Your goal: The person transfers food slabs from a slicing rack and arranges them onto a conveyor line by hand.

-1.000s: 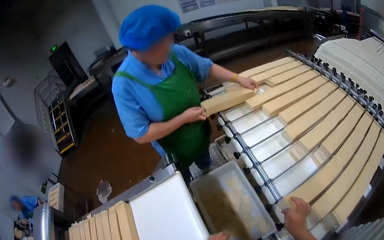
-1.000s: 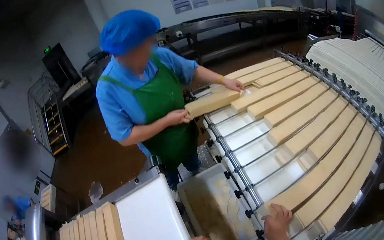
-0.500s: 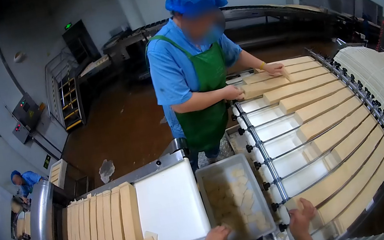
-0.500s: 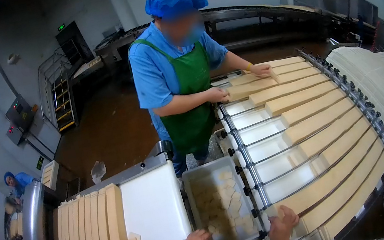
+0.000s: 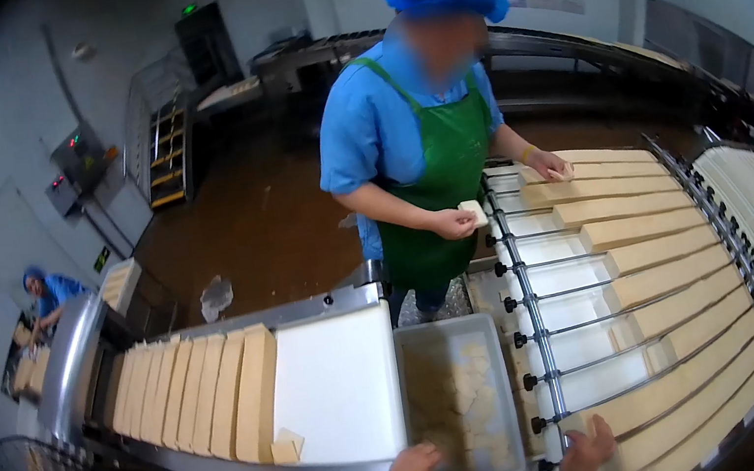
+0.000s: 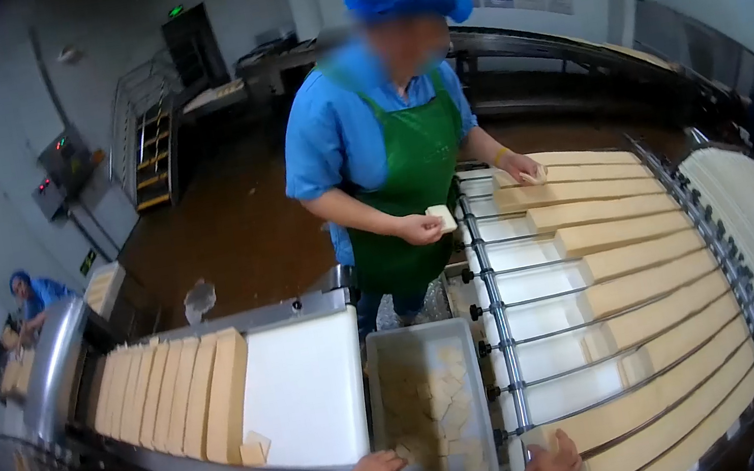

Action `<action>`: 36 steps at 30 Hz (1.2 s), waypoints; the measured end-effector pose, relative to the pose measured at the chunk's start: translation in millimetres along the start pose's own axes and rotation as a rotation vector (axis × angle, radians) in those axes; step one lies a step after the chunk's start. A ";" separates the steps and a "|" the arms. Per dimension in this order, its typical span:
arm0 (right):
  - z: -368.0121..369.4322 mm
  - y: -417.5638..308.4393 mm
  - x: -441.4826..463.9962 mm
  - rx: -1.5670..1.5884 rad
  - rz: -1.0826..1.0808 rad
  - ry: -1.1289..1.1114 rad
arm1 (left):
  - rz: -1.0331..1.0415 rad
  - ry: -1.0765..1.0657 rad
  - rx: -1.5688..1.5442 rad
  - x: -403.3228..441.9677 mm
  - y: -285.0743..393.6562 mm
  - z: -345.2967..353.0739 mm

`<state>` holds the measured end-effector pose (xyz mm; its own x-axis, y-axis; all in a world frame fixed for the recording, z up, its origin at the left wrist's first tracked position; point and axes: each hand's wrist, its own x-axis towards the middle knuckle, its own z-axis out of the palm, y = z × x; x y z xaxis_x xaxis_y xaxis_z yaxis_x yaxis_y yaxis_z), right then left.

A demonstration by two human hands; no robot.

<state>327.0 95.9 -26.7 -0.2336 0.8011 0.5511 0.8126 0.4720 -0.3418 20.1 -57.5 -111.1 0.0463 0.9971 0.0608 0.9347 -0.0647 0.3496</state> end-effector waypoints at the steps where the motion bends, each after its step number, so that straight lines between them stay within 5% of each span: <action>1: -4.5 -3.8 1.7 0.001 0.013 -0.043 | -0.024 -0.007 -0.011 1.7 6.2 -12.0; 17: -9.4 2.1 19.2 -0.125 -0.133 -0.027 | -0.078 -0.035 0.006 -0.6 12.8 -21.9; 19: -27.1 -19.9 33.7 0.103 0.224 -0.135 | -0.044 0.041 -0.057 -2.7 7.6 -14.8; 20: -33.4 -20.5 34.7 0.087 0.219 -0.161 | -0.052 -0.002 -0.071 -3.3 7.1 -13.7; 22: -33.6 -22.0 39.9 -0.151 -0.216 -0.297 | -0.089 0.023 -0.122 -3.0 10.6 -19.5; 23: -35.1 -28.6 44.9 -0.139 -0.247 -0.295 | -0.065 0.051 -0.110 -2.0 7.3 -19.7; 26: -42.7 -21.7 59.7 -0.219 -0.312 -0.500 | -0.060 0.071 -0.133 -2.2 5.9 -4.5; 36: -51.3 -32.1 47.7 -0.205 -0.243 -0.362 | -0.009 0.065 -0.138 -8.0 3.8 -5.4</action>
<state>317.1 100.1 49.6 -0.5711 0.7704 0.2833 0.7915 0.6083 -0.0586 21.4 -65.9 -105.2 0.0111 0.9932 0.1163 0.8774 -0.0654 0.4754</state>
